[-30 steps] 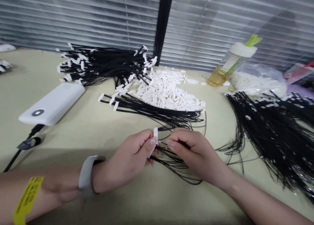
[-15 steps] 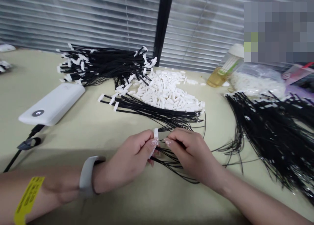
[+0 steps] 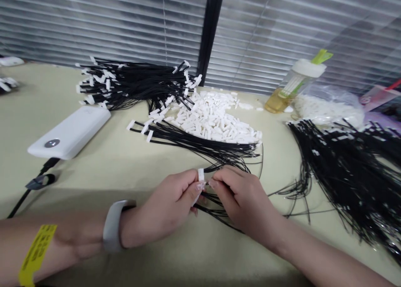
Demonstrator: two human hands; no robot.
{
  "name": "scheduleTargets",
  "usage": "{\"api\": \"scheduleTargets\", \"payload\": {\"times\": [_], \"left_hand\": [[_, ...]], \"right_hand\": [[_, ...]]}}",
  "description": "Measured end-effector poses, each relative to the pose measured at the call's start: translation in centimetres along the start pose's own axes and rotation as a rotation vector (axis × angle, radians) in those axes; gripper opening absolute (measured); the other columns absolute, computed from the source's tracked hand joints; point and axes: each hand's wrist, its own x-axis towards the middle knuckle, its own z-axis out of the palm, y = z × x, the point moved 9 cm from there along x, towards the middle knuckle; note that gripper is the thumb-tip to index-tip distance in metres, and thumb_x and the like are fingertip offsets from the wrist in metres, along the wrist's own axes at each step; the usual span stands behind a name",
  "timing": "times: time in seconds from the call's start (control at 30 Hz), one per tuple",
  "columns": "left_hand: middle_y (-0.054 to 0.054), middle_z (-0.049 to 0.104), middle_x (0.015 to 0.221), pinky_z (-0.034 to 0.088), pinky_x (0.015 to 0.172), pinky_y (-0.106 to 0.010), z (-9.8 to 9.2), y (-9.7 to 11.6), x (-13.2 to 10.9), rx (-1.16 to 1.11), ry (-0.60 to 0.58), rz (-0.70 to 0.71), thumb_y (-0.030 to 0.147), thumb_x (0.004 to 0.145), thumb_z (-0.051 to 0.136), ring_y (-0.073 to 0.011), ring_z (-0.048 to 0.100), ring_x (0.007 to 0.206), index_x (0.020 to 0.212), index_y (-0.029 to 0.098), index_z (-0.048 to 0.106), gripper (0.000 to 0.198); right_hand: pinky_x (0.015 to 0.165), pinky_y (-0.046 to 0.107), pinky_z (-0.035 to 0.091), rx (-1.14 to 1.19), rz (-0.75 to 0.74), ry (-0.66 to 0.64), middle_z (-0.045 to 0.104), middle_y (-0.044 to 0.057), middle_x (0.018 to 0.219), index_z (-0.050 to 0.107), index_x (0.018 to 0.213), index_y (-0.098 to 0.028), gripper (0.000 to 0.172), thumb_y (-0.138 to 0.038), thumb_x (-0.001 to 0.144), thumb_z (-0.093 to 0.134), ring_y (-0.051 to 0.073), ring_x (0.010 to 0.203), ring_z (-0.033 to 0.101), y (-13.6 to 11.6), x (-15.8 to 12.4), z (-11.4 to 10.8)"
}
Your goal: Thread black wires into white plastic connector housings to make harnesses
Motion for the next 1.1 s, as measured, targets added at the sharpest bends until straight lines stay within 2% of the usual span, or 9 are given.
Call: {"api": "scheduleTargets", "payload": {"times": [0.23, 0.33, 0.4, 0.53, 0.67, 0.77, 0.87, 0.97, 1.1], "left_hand": [[0.001, 0.052, 0.075, 0.047, 0.056, -0.023, 0.1, 0.1, 0.1, -0.054, -0.028, -0.006, 0.036, 0.088, 0.032, -0.0122, 0.055, 0.066, 0.078, 0.019, 0.045, 0.023], [0.003, 0.047, 0.068, 0.046, 0.055, -0.022, -0.5, 0.1, 0.3, -0.085, 0.027, 0.005, 0.036, 0.088, 0.033, -0.0105, 0.052, 0.062, 0.073, 0.019, 0.043, 0.025], [0.004, 0.045, 0.065, 0.046, 0.054, -0.021, -1.0, -0.2, 0.4, -0.123, 0.065, -0.020, 0.037, 0.088, 0.032, -0.0089, 0.049, 0.058, 0.070, 0.019, 0.041, 0.027], [0.003, 0.045, 0.067, 0.047, 0.051, -0.019, -0.9, -0.7, 0.5, -0.191, 0.052, -0.073, 0.039, 0.087, 0.033, -0.0091, 0.050, 0.061, 0.071, 0.019, 0.041, 0.028], [0.002, 0.045, 0.071, 0.047, 0.050, -0.018, -0.4, -0.7, 0.3, -0.162, -0.017, -0.076, 0.038, 0.087, 0.033, -0.0096, 0.051, 0.065, 0.073, 0.019, 0.042, 0.026], [0.002, 0.046, 0.071, 0.046, 0.048, -0.018, -0.3, -0.6, 0.2, -0.139, -0.031, -0.069, 0.038, 0.087, 0.033, -0.0090, 0.049, 0.062, 0.073, 0.019, 0.043, 0.026], [0.003, 0.047, 0.067, 0.046, 0.047, -0.018, -0.6, -0.7, 0.3, -0.150, 0.001, -0.072, 0.039, 0.087, 0.034, -0.0088, 0.049, 0.057, 0.071, 0.019, 0.043, 0.027], [0.004, 0.048, 0.064, 0.045, 0.047, -0.020, -1.3, -1.1, 0.5, -0.203, 0.081, -0.081, 0.040, 0.086, 0.035, -0.0086, 0.050, 0.053, 0.071, 0.018, 0.045, 0.028], [0.004, 0.049, 0.063, 0.047, 0.052, -0.023, -2.4, -1.5, 0.7, -0.318, 0.218, -0.086, 0.038, 0.085, 0.038, -0.0082, 0.050, 0.051, 0.070, 0.018, 0.047, 0.026]], "right_hand": [[0.055, 0.023, 0.033, -0.051, -0.095, 0.057, 0.050, 0.000, 0.065, 0.050, 0.072, -0.016, 0.015, -0.015, 0.083, 0.041, 0.009, 0.062, 0.044, -0.6, 0.0, -0.7], [0.062, 0.023, 0.039, -0.167, -0.272, 0.206, 0.055, 0.003, 0.075, 0.054, 0.082, -0.016, 0.004, -0.017, 0.080, 0.050, 0.012, 0.070, 0.048, -1.3, -0.3, -2.8], [0.072, 0.030, 0.042, -0.349, -0.364, 0.320, 0.056, 0.007, 0.089, 0.055, 0.095, -0.016, 0.021, -0.023, 0.076, 0.058, 0.017, 0.083, 0.050, -1.3, -0.7, -4.2], [0.087, 0.047, 0.038, -0.646, -0.241, 0.225, 0.041, 0.018, 0.123, 0.044, 0.120, -0.014, 0.056, -0.032, 0.070, 0.064, 0.031, 0.111, 0.038, 2.2, 0.2, -4.7], [0.094, 0.047, 0.034, -0.715, -0.189, 0.281, 0.034, 0.019, 0.130, 0.042, 0.121, -0.013, 0.055, -0.028, 0.072, 0.061, 0.032, 0.117, 0.034, 3.8, 0.7, -5.9], [0.095, 0.047, 0.032, -0.764, -0.234, 0.415, 0.040, 0.017, 0.127, 0.043, 0.119, -0.014, 0.050, -0.024, 0.073, 0.059, 0.031, 0.115, 0.038, 3.1, 0.3, -6.9], [0.091, 0.045, 0.036, -0.664, -0.224, 0.449, 0.052, 0.015, 0.114, 0.040, 0.119, -0.015, 0.055, -0.038, 0.073, 0.061, 0.029, 0.105, 0.048, 2.6, -0.2, -7.9], [0.067, 0.032, 0.047, -0.368, -0.022, 0.360, 0.059, 0.009, 0.094, 0.037, 0.117, -0.015, 0.069, -0.055, 0.066, 0.061, 0.020, 0.077, 0.058, 4.3, -0.3, -9.0], [0.044, 0.021, 0.037, -0.198, 0.194, 0.006, 0.055, -0.001, 0.065, 0.052, 0.080, -0.020, 0.031, -0.049, 0.082, 0.042, 0.008, 0.049, 0.047, 6.9, -0.3, -7.9]]}}
